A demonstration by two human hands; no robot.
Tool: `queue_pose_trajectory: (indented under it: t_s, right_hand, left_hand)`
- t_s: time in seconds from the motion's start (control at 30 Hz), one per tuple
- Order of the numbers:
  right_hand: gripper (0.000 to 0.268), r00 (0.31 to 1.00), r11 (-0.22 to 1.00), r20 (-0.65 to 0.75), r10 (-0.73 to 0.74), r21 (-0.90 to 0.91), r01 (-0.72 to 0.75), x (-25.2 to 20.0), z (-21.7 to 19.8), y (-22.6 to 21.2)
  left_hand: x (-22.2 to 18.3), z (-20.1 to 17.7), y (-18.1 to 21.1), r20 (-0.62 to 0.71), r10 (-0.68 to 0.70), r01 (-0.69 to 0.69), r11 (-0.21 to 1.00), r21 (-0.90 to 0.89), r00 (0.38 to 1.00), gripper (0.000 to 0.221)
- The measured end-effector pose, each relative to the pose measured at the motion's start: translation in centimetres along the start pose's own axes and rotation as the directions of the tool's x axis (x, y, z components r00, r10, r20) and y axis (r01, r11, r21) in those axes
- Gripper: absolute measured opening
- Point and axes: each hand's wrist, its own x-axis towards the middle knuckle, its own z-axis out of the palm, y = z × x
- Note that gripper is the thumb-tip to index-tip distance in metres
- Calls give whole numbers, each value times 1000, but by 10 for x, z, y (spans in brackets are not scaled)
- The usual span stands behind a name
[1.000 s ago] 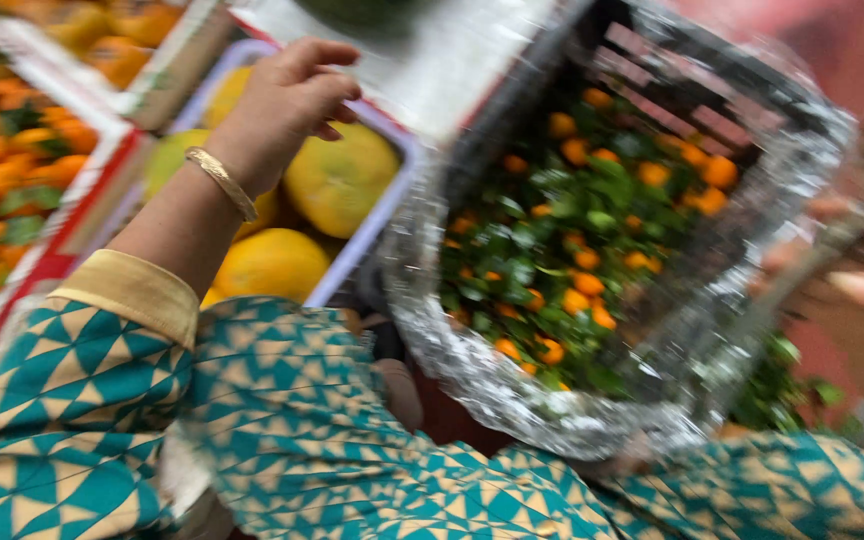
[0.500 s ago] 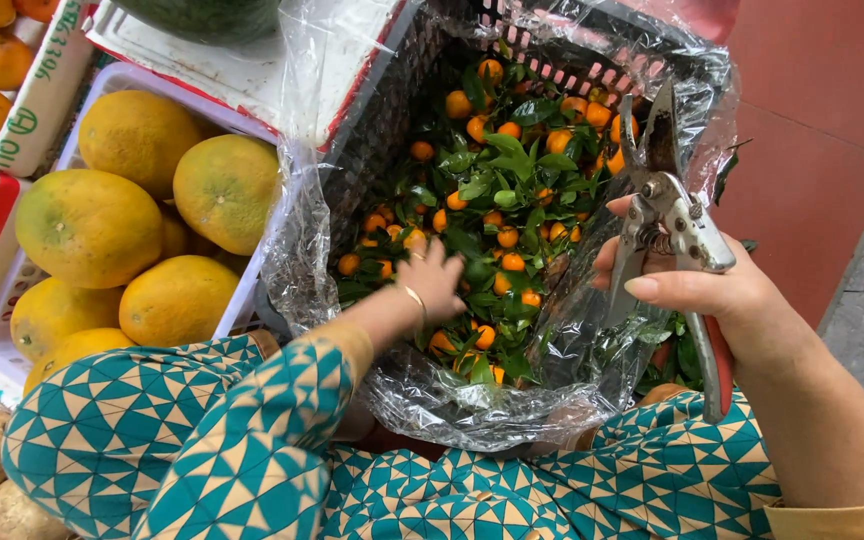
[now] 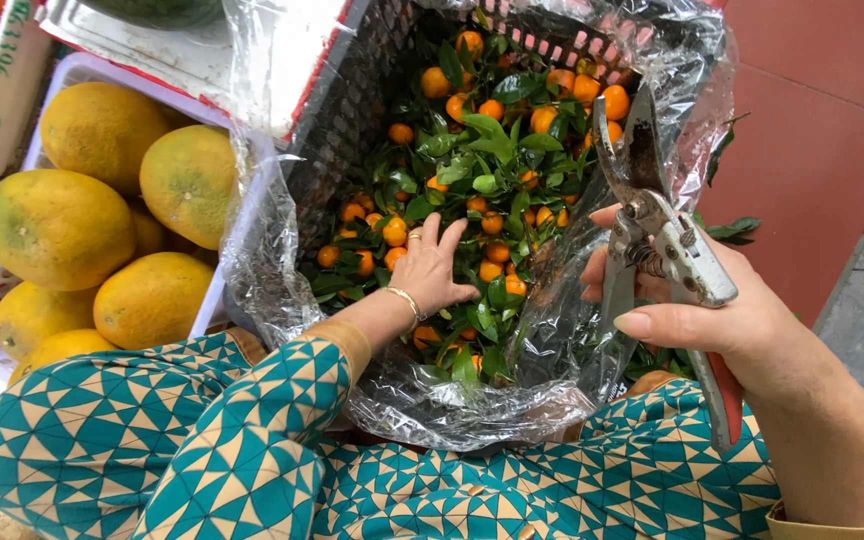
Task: Trimming stems and leaves from kumquats using garden shears at a fruit processing area.
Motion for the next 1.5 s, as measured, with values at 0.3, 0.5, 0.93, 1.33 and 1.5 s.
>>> queue_pose_trajectory:
  t_s: [0.3, 0.5, 0.93, 1.33, 1.5]
  right_hand:
    - [95, 995, 997, 57, -78, 8, 77, 3, -12, 11]
    - [91, 997, 997, 37, -72, 36, 71, -1, -14, 10]
    - [91, 992, 985, -35, -124, 115, 128, -40, -33, -1]
    - [45, 922, 936, -171, -347, -7, 351, -56, -157, 94]
    - [83, 888, 897, 124, -443, 64, 438, -12, -177, 122]
  left_hand:
    - [6, 45, -14, 277, 212, -311, 869, 384, 937, 138]
    - [13, 57, -42, 59, 487, -479, 818, 320, 871, 19]
    - [-13, -149, 47, 364, -69, 366, 320, -874, 929, 29]
    - [-38, 14, 280, 170, 245, -47, 688, -724, 954, 52]
    - [-67, -30, 246, 352, 437, -322, 883, -341, 828, 116]
